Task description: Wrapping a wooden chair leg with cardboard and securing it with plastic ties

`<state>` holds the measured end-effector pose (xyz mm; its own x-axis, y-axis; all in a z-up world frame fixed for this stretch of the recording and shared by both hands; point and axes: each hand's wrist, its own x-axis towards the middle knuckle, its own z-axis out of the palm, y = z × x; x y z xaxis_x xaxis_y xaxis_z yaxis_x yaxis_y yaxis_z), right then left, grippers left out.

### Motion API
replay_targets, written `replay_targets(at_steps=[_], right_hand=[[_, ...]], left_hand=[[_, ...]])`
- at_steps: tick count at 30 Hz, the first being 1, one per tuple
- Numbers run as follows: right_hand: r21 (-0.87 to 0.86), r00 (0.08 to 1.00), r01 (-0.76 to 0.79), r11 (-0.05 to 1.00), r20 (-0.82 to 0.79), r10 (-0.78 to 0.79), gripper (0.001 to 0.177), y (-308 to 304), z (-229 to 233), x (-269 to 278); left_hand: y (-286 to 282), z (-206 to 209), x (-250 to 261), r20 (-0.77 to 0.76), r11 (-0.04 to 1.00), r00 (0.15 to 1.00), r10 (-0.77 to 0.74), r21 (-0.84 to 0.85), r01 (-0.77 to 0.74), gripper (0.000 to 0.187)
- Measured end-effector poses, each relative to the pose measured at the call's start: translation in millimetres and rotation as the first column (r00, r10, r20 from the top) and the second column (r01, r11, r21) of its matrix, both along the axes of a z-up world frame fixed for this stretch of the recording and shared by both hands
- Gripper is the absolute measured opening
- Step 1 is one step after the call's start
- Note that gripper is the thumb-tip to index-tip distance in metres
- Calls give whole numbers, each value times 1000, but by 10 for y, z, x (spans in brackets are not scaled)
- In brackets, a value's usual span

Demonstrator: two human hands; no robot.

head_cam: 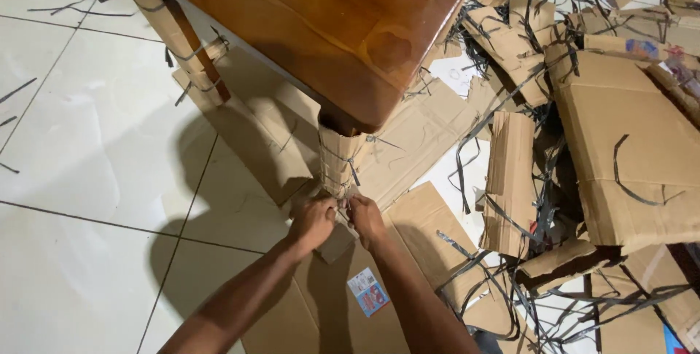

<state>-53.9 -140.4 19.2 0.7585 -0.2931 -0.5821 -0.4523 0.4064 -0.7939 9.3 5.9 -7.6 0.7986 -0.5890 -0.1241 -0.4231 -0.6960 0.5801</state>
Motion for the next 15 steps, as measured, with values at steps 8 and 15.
replay_targets(at_steps=[8, 15], right_hand=[[92, 999, 30, 995, -28, -27, 20, -55, -329, -52], [109, 999, 1, 994, 33, -4, 16, -199, -364, -171]], left_hand=[[-57, 265, -177, -44, 994, 998, -34, -101, 29, 13], [13, -120, 47, 110, 956, 973, -205, -192, 223, 10]])
